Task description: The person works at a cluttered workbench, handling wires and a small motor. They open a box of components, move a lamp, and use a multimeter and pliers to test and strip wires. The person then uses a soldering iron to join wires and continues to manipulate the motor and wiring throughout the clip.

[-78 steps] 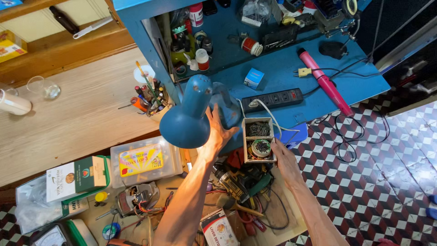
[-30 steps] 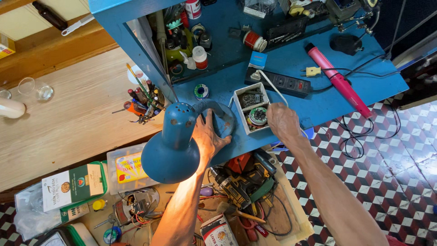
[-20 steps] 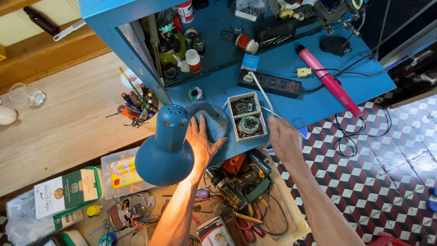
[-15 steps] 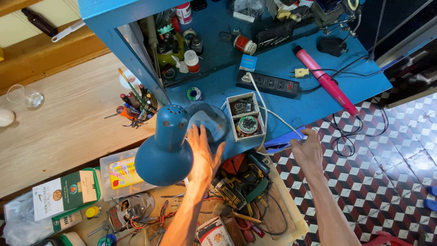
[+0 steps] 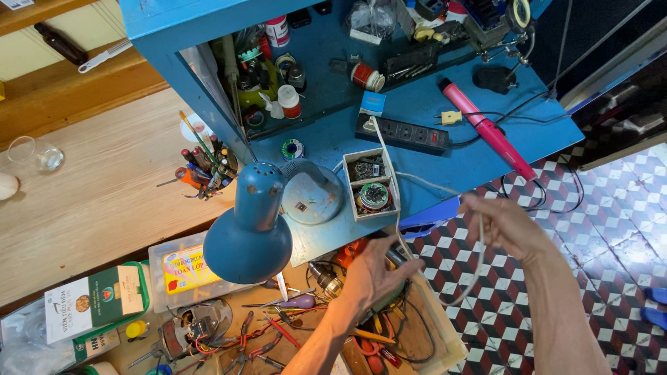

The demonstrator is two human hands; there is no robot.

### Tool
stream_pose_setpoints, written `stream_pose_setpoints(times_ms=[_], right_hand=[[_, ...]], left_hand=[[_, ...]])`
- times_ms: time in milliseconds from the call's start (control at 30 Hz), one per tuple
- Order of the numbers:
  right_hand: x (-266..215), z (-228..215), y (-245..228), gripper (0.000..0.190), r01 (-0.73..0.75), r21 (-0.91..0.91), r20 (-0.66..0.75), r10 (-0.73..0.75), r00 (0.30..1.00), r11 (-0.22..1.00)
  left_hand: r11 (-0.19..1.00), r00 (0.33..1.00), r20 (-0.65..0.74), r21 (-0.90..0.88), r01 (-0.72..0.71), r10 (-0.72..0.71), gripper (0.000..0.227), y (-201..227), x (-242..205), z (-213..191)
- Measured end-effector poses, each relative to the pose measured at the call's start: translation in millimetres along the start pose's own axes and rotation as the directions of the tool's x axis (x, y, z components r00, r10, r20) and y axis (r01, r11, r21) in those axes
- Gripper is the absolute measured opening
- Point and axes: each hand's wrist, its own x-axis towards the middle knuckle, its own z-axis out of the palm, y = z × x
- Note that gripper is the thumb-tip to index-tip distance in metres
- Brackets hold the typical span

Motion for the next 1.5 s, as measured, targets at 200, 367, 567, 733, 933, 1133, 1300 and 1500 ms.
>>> stream_pose_setpoints(times_ms=[200, 367, 567, 733, 933, 1133, 1300, 1500], right_hand=[[50.5, 22.6, -77.5, 0.027, -0.009, 0.861, 0.207, -0.333, 0.920, 0.508], [54.3, 72.5, -124.6, 0.026, 0.200, 0.876, -0.034, -0.359, 0.933, 0.438], [25.3, 97.2, -78.4, 0.032, 0.412, 0.464, -0.322, -0.284, 0.903, 0.784], [28.4, 102.3, -18.1, 0.030, 0.381, 0.083, -0.387, -0.322, 0.864, 0.921], [31.4, 102.7, -34.9, 0.044, 0.256, -0.327, -0.427, -0.384, 0.819, 0.910], [13.2, 167.5, -46.5, 0.093, 0.286, -0.708, -0.167, -0.546, 0.821, 0.646], [16.6, 203.8, -28.6, 0.116, 0.253, -0.778, -0.146, -0.557, 0.817, 0.575], [18.7, 200.8, -25.4, 0.114, 0.282, -0.775, -0.075, -0.526, 0.847, 0.566]], left_hand=[[0.758, 0.922, 0.357, -0.641, 0.124, 0.151, 0.089, 59.5, -14.9, -2.8], [0.844, 0.945, -0.175, -0.426, -0.326, 0.277, 0.041, 79.4, 0.4, -45.4], [0.842, 0.319, -0.900, 0.089, -0.532, 0.297, 0.046, 81.2, 134.6, -158.8], [0.864, 0.535, -0.760, -0.492, -0.104, -0.369, 0.083, 46.1, 187.1, -167.6], [0.925, 0.589, -0.808, -0.230, -0.301, -0.009, 0.063, 47.7, 99.5, -98.5], [0.868, 0.893, -0.430, -0.486, -0.104, -0.134, 0.057, 32.0, -22.3, -13.4], [0.866, 0.880, -0.420, -0.500, -0.022, -0.220, 0.067, -24.9, -80.1, 24.4], [0.851, 0.795, -0.432, -0.488, 0.191, -0.426, 0.068, -70.0, -105.7, 11.4]])
